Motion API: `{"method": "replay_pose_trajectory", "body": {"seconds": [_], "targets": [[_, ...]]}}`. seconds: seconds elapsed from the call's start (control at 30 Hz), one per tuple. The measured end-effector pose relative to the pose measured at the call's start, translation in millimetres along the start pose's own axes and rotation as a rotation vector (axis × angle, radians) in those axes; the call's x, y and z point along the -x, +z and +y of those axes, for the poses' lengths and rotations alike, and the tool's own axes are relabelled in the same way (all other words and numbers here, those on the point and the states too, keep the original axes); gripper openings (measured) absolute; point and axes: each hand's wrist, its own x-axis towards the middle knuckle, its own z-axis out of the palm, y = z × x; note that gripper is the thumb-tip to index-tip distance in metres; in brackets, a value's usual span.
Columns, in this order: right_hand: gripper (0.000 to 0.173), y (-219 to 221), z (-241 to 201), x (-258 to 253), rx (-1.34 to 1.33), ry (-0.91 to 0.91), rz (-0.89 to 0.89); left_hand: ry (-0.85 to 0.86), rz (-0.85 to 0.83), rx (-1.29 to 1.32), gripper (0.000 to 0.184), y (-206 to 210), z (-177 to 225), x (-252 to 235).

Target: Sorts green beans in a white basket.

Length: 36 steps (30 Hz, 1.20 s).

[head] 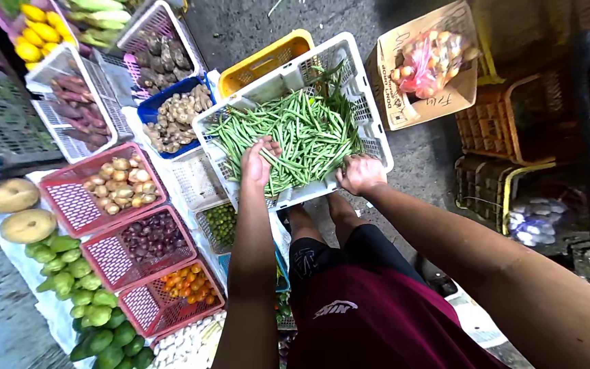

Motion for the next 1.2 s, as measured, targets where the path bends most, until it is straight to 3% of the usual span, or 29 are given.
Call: {"method": "replay_pose_trajectory", "body": {"seconds": [0.17, 0.23, 0.33, 0.43, 0.5, 0.6, 0.8, 0.9, 0.97, 1.03, 1.1, 1.2], "targets": [[0.049, -2.8, -1.1, 2.6, -0.011, -0.005, 0.002, -0.091, -0.073, -0.36, 0.027, 24.3, -69.3, 24.0], [0.05, -4.2, -1.2, 0.6, -0.006, 0.006, -0.01, -0.029, 0.073, -0.489, 0.023, 29.0, -60.9, 17.9], [0.051, -1.2, 0.6, -0.6, 0.015, 0.005, -0.007, 0.01, 0.283, -0.975, 0.03, 32.1, -21.7, -6.4], [0.051, 2.1, 0.5, -1.9, 0.025, 0.0, 0.011, -0.08, 0.292, -1.373, 0.059, 38.9, -12.3, -37.3], [0.05, 0.9, -0.5, -1.3, 0.013, 0.007, 0.005, -0.1, 0.239, -1.486, 0.057, 39.7, -18.5, -50.4], [0.05, -0.1, -0.3, -0.6, 0.004, 0.014, -0.006, -0.062, 0.238, -1.31, 0.04, 23.6, -12.2, -46.0], [0.049, 1.7, 0.4, -0.2, -0.015, -0.015, 0.018, 0.163, 0.363, -0.507, 0.029, -24.8, 28.7, -12.1], [0.05, 2.2, 0.5, -1.1, 0.009, -0.012, 0.017, 0.218, 0.288, -0.269, 0.015, -22.0, 39.7, -13.2], [0.051, 2.8, 1.2, -2.2, 0.014, -0.012, 0.016, 0.111, 0.254, -0.499, 0.021, -6.3, 39.0, -19.0], [0.051, 3.7, 1.2, -2.5, 0.013, -0.014, 0.024, -0.02, 0.201, -0.948, 0.035, 13.1, 30.6, -29.5], [0.05, 3.7, 1.5, -1.8, 0.009, -0.015, 0.026, -0.081, 0.152, -1.257, 0.036, 31.3, 10.6, -41.2], [0.051, 0.5, 1.0, -1.1, 0.006, -0.011, 0.008, -0.103, 0.115, -1.423, 0.035, 44.1, -20.0, -50.7]]}}
